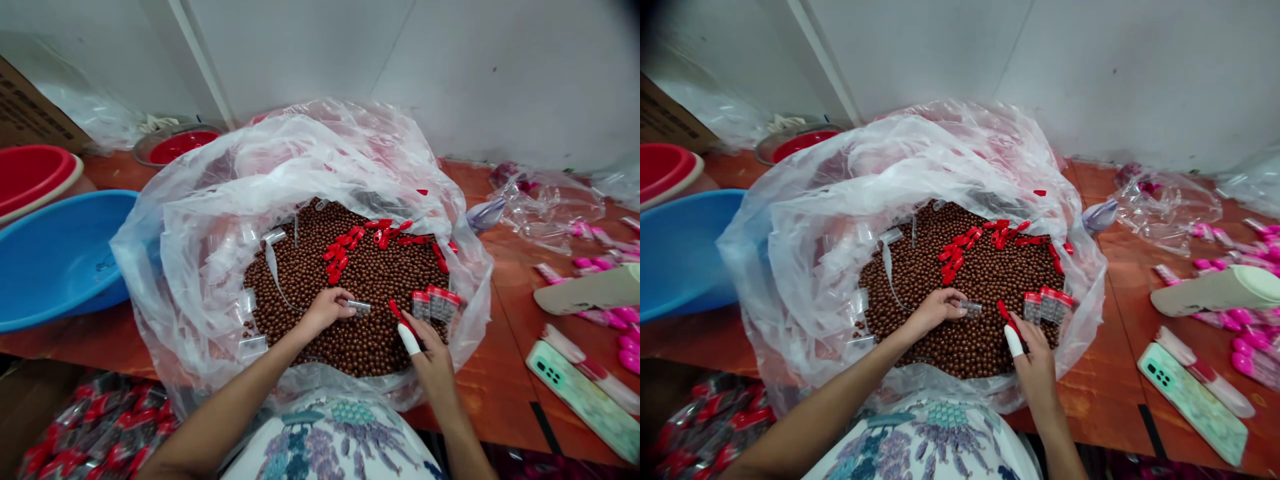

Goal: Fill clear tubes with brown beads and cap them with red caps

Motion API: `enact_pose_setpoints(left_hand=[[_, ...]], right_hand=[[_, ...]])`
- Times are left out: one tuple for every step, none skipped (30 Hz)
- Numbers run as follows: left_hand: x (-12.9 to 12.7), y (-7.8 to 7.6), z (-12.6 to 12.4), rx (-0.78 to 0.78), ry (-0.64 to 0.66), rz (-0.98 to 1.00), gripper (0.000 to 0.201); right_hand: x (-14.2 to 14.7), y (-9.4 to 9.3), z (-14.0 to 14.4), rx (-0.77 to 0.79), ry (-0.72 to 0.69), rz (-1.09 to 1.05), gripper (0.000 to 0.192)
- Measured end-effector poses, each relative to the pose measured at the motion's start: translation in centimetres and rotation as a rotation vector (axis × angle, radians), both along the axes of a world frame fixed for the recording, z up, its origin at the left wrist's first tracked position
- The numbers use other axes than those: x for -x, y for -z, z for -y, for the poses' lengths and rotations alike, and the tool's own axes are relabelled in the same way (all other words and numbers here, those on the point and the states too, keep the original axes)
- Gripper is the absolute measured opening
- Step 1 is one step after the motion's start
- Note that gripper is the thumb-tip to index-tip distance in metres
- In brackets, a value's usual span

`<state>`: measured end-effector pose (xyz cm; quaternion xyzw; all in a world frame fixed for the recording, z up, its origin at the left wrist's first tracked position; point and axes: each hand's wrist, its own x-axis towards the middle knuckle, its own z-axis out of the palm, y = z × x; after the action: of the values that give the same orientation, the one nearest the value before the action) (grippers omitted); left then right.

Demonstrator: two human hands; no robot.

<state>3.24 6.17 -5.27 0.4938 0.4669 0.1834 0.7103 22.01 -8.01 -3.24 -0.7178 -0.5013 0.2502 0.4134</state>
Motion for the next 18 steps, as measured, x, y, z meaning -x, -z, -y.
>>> enact_pose_setpoints(left_hand=[[0.0,-0.1,0.1,0.043,-0.011,0.032,0.031],[0.0,-0.3,0.2,0.077,-0.020,0.059,0.032],[0.0,-0.4,0.3,0.101,-0.027,0.080,0.032],[0.0,-0.5,0.4,0.114,-0.034,0.095,0.033],[0.1,-0.5,0.4,0.118,-0.041,0.106,0.033],[0.1,-0.6,0.5,0.118,-0.047,0.113,0.033],[0.1,-0.6,0.5,0.117,-0.053,0.117,0.033],[0.1,-0.6,0.5,0.117,-0.059,0.119,0.033],[0.1,-0.7,0.5,0.115,-0.064,0.117,0.033],[0.0,-0.7,0.5,0.111,-0.067,0.113,0.033],[-0.1,-0.7,0.5,0.107,-0.066,0.108,0.032],[-0.1,-0.8,0.5,0.105,-0.062,0.107,0.032],[-0.3,-0.8,0.5,0.104,-0.058,0.109,0.032],[-0.4,-0.8,0.6,0.104,-0.052,0.114,0.033],[-0.5,-0.8,0.6,0.101,-0.047,0.120,0.033],[-0.7,-0.8,0.7,0.094,-0.043,0.124,0.032],[-0.8,-0.8,0.7,0.081,-0.039,0.122,0.032],[-1.0,-0.7,0.7,0.061,-0.034,0.114,0.030]], right_hand=[[0.1,0.0,0.0,0.012,0.032,-0.065,0.036],[0.2,-0.1,0.0,0.029,0.060,-0.129,0.038],[0.4,-0.1,-0.1,0.048,0.082,-0.186,0.039],[0.5,-0.2,-0.1,0.063,0.099,-0.235,0.040],[0.5,-0.2,-0.2,0.076,0.112,-0.275,0.041],[0.6,-0.2,-0.3,0.087,0.122,-0.312,0.042],[0.7,-0.2,-0.4,0.094,0.132,-0.347,0.043],[0.8,-0.2,-0.5,0.096,0.141,-0.384,0.045],[0.8,-0.1,-0.6,0.093,0.150,-0.424,0.046],[0.9,0.0,-0.8,0.087,0.158,-0.468,0.048],[0.9,0.1,-0.9,0.083,0.165,-0.513,0.049],[1.0,0.2,-1.1,0.080,0.171,-0.559,0.050],[1.0,0.3,-1.2,0.080,0.175,-0.608,0.051],[1.0,0.5,-1.4,0.078,0.177,-0.655,0.051],[1.1,0.6,-1.6,0.071,0.178,-0.698,0.050],[1.1,0.7,-1.7,0.059,0.178,-0.733,0.049],[1.1,0.8,-1.8,0.041,0.179,-0.758,0.048],[1.1,0.9,-1.9,0.022,0.180,-0.772,0.048]])
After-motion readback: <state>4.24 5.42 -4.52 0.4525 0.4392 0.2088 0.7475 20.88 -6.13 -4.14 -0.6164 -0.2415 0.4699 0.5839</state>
